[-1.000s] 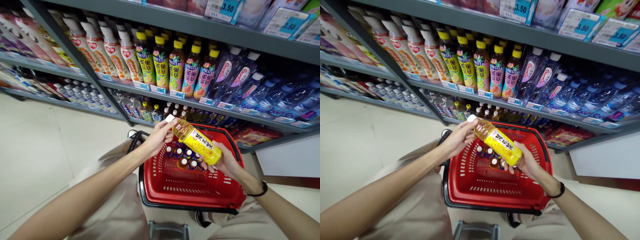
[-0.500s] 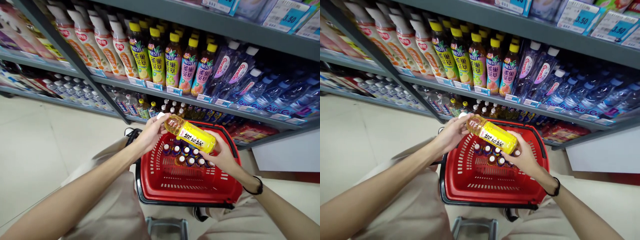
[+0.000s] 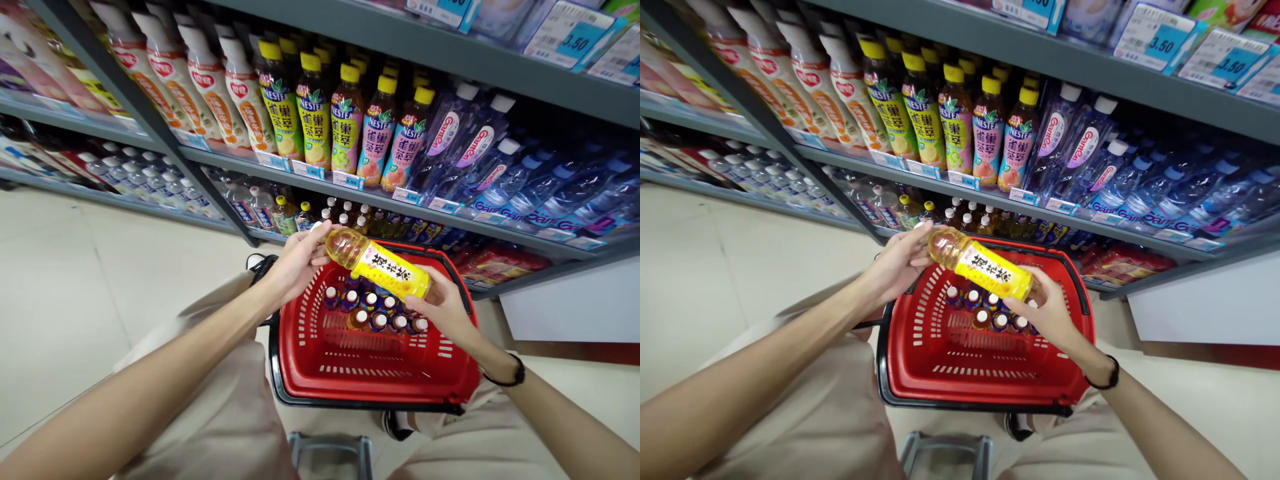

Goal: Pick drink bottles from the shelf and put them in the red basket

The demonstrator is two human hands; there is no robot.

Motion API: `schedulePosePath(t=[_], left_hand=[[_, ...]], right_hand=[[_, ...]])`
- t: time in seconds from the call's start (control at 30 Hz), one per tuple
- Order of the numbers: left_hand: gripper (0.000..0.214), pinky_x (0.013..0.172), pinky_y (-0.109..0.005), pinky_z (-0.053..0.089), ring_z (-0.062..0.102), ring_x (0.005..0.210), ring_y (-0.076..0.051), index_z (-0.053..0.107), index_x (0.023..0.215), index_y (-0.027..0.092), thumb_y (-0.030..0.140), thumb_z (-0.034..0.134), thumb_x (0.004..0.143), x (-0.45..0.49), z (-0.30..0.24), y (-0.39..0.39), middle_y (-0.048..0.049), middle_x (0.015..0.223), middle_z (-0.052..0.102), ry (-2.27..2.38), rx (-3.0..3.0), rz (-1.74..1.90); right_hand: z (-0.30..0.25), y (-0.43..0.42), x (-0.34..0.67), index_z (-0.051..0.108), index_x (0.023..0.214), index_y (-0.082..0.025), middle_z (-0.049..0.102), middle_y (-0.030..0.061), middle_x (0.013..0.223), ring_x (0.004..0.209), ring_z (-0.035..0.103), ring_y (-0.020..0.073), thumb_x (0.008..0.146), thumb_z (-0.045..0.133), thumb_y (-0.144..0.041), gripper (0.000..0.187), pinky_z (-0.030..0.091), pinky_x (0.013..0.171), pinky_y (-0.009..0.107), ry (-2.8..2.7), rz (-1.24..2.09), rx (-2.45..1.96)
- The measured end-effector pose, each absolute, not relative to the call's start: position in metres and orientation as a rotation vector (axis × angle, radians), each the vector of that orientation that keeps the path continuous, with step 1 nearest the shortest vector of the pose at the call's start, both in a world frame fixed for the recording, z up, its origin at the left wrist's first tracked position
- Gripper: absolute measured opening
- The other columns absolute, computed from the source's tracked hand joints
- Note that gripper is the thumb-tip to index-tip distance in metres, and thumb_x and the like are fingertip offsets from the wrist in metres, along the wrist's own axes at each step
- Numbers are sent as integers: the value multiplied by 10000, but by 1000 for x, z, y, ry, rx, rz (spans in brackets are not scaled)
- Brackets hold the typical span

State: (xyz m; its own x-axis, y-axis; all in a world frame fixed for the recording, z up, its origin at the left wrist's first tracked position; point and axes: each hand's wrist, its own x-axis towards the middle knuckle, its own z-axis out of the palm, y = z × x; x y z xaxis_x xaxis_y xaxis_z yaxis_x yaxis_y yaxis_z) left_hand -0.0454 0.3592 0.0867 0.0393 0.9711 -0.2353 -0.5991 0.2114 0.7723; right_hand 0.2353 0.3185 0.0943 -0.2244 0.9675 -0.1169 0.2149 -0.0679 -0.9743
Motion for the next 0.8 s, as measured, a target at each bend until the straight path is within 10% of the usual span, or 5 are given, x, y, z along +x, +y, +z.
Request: schedulePosePath(t=[0.17,0.47,0.6,0.8], left_hand=[[468,417,-124,216,202,497,-10,732,808,72,419,992,633,-41,92,357,104,580,281,824,480,1322],[509,391,-125,203,295,480,8,780,906,99,456,994,612,-36,91,356,15,696,589,870,467,1308],[478,401,-132,191,326,490,7,770,863,103,455,987,624,-36,86,357,6,722,621,874,462,1319],[457,483,-181,313,569,650,-82,766,871,124,492,947,669,-35,79,358,-83,906,751,942,567,1355]], right_hand=[[92,318,230,650,1144,-210,770,94,1077,855,749,238,827,822,-530,483,611,676,322,-1267,1594,-1288],[85,320,234,684,836,-152,682,77,605,408,596,162,905,434,-834,729,414,328,227,-976,2081,-1309],[86,320,232,716,930,-146,758,111,748,523,666,184,902,515,-798,682,525,437,261,-965,2036,-1293],[84,319,231,638,1294,-218,711,97,1331,1190,698,256,781,885,-420,604,589,1002,364,-1270,1690,-1257]])
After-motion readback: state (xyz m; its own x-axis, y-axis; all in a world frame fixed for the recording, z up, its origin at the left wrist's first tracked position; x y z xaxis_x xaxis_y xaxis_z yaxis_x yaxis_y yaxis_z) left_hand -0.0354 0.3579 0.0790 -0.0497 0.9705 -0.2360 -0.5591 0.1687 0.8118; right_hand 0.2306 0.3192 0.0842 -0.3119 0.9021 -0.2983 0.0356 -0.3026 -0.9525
